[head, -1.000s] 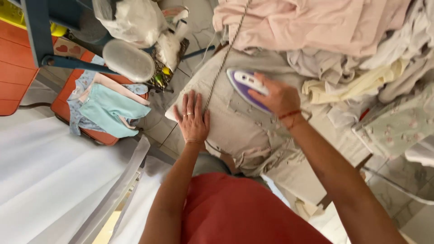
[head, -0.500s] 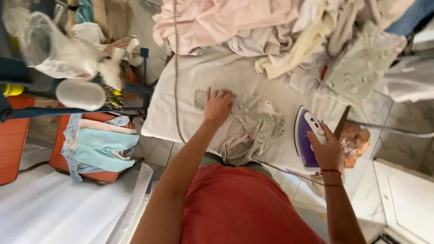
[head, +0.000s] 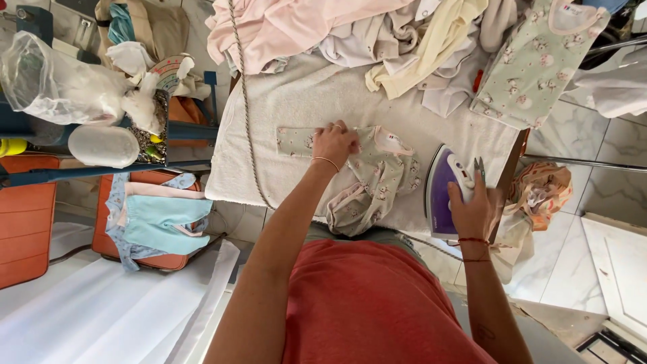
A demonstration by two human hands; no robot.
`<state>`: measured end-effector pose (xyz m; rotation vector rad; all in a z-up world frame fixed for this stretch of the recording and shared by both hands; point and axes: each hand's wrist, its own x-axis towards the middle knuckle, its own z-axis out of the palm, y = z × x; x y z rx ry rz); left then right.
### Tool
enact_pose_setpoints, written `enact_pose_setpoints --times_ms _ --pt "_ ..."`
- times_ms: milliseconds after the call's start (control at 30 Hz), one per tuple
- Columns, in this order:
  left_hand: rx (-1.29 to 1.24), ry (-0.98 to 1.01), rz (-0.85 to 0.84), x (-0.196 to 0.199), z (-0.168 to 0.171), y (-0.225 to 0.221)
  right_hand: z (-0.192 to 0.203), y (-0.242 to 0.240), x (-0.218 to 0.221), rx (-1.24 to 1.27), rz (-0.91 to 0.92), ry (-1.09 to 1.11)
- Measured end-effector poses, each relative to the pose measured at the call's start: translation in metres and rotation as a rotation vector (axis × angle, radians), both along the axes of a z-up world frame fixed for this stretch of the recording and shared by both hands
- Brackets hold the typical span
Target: Ironing and folding baby clothes on an ironing board
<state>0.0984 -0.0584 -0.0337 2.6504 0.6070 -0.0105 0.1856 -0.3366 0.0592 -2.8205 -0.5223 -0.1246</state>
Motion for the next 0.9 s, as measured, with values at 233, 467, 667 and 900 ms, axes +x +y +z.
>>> enact_pose_setpoints --times_ms 233,467,667,900 --pt "0.056 0.099 0.275 -0.024 0.018 0.026 0.013 0.061 0.029 0.188 0.334 0.055" --pt "0.074 -0.038 -0.127 0.000 -0.021 -0.010 -0.061 0.085 0.053 -0.244 0.357 0.721" --pt "0.100 0.058 0.055 -0.002 -0.039 -0.003 -0.068 0.087 0.055 -0.373 0.349 0.687" --pt "0.057 -0.084 0.098 0.004 -0.017 0.029 -0.025 0.092 0.052 -0.179 0.348 0.768"
